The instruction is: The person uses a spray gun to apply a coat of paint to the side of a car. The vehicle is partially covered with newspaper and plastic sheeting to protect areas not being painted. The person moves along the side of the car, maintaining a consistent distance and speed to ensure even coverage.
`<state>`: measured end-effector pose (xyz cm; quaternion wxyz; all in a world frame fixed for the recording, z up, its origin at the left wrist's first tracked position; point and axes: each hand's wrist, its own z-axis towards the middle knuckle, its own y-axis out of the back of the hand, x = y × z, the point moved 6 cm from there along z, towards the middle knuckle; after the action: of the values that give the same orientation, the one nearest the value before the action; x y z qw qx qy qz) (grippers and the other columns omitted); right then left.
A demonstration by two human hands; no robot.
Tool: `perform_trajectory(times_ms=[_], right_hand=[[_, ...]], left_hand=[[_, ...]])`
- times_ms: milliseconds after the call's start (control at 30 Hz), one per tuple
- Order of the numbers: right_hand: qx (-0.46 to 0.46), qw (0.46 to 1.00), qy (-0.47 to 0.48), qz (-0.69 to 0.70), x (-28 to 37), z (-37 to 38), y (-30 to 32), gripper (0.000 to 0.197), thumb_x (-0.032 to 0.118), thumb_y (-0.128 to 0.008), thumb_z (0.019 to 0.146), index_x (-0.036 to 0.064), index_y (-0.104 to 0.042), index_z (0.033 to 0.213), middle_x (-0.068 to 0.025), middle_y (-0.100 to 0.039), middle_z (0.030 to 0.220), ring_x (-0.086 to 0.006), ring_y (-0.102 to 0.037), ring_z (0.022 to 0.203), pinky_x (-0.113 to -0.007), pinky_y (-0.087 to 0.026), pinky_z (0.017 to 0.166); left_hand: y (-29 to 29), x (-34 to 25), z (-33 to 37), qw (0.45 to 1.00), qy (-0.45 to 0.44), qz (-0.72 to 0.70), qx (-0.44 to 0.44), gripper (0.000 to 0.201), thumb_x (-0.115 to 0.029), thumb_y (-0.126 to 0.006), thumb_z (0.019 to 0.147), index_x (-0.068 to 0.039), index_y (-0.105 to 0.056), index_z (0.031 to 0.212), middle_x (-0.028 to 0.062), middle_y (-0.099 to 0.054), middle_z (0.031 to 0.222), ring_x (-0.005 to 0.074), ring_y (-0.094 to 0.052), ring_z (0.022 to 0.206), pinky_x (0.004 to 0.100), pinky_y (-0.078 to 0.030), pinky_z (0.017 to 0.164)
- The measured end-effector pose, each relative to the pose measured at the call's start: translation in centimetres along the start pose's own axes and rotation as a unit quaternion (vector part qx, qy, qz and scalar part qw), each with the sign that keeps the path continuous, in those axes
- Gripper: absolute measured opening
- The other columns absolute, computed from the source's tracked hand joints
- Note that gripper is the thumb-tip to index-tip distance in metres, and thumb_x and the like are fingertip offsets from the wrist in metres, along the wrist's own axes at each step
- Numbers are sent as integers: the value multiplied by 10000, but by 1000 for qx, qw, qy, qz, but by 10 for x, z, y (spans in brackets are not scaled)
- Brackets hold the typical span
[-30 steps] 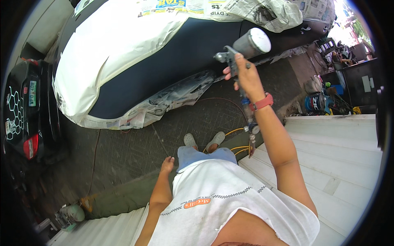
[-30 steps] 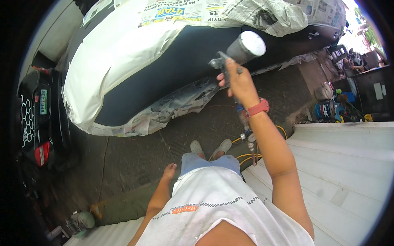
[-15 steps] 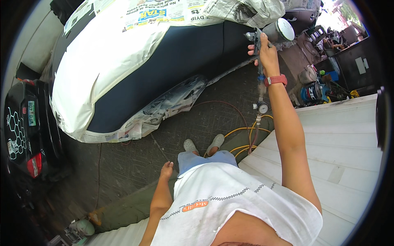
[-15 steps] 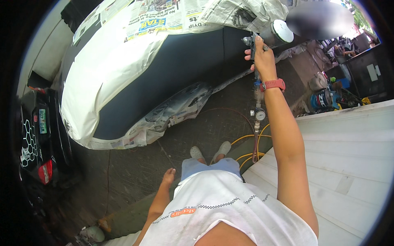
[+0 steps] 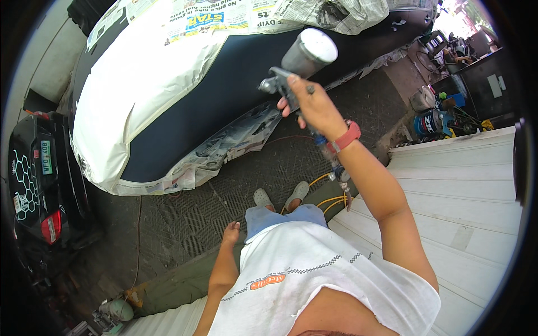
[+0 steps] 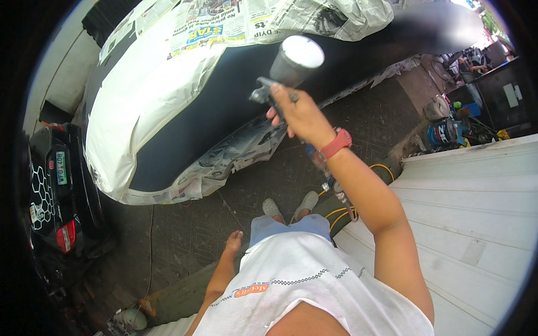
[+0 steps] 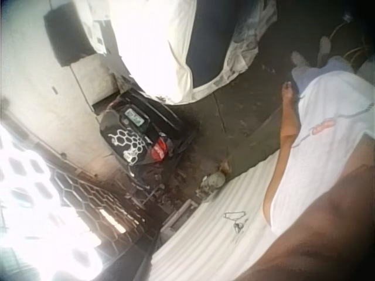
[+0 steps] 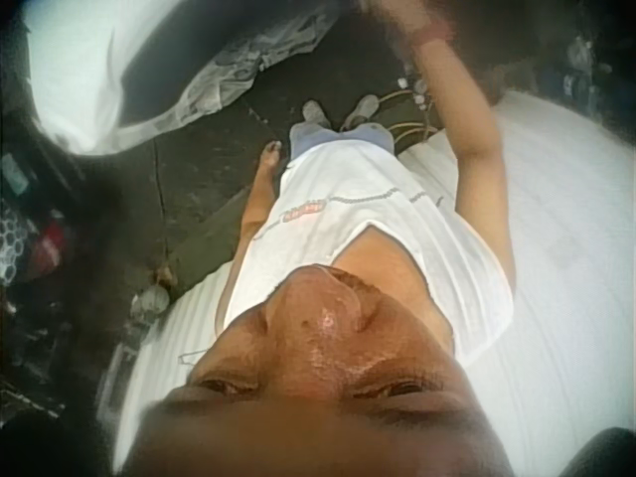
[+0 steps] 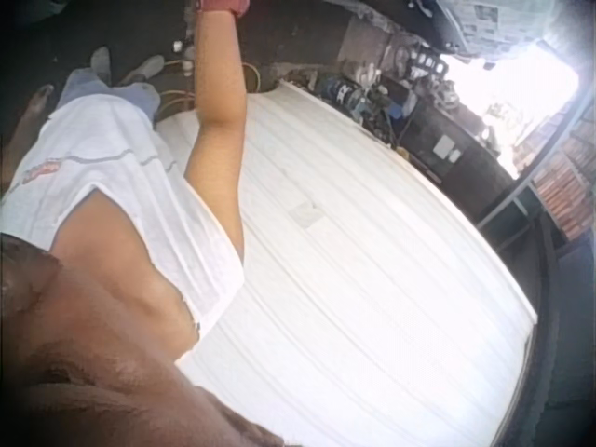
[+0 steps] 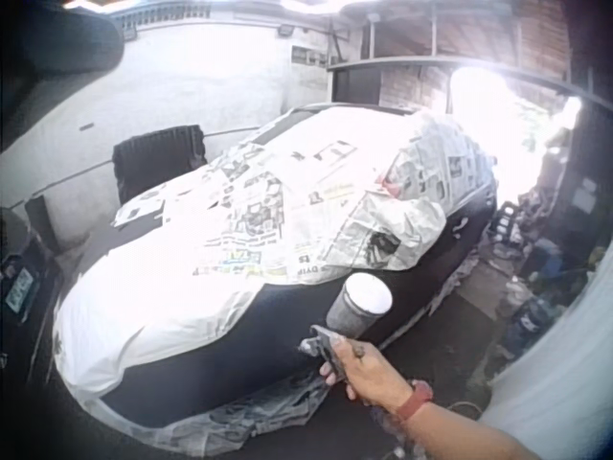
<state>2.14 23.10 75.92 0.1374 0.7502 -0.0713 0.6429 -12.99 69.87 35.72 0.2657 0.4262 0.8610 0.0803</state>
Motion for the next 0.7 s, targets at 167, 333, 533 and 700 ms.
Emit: perform_trajectory(times_ms=[167, 333, 533, 700], right_hand=[[68, 996, -62, 4, -14, -16, -19, 651, 551, -441, 1105, 2, -598, 1417, -84, -718, 929, -83, -672, 728, -222, -476, 452], [-45, 998, -51, -19, -33, -3, 37, 635, 572, -458, 1090, 10, -649, 1316, -80, -728, 884, -97, -681, 700, -235, -476, 448], [-268, 962, -24, -40, -55, 6, 137, 603, 540, -454, 1100, -4, -683, 1226, -109, -735, 884, -121, -691, 689, -250, -498, 443], [-328, 942, 19, -64, -86, -22, 145, 519, 458, -463, 1117, 28, -691, 1297, -68, -737, 905, -96, -683, 709, -243, -493, 450]], left_hand=[[-6, 14, 8, 1000, 16, -8, -3, 603, -418, -578, 1062, -24, -527, 1516, 168, -596, 1505, 290, -553, 1412, 391, -417, 1177], [-4, 11, 7, 1000, 12, -17, 2, 604, -423, -572, 1057, -40, -526, 1522, 155, -594, 1512, 283, -552, 1414, 386, -410, 1184], [3, 17, 9, 1000, 17, 8, -4, 607, -424, -566, 1060, -33, -523, 1522, 164, -586, 1518, 283, -549, 1417, 384, -409, 1184], [11, 8, 0, 1000, 8, 12, 3, 619, -431, -560, 1064, -17, -515, 1523, 182, -577, 1522, 299, -542, 1423, 391, -400, 1189]])
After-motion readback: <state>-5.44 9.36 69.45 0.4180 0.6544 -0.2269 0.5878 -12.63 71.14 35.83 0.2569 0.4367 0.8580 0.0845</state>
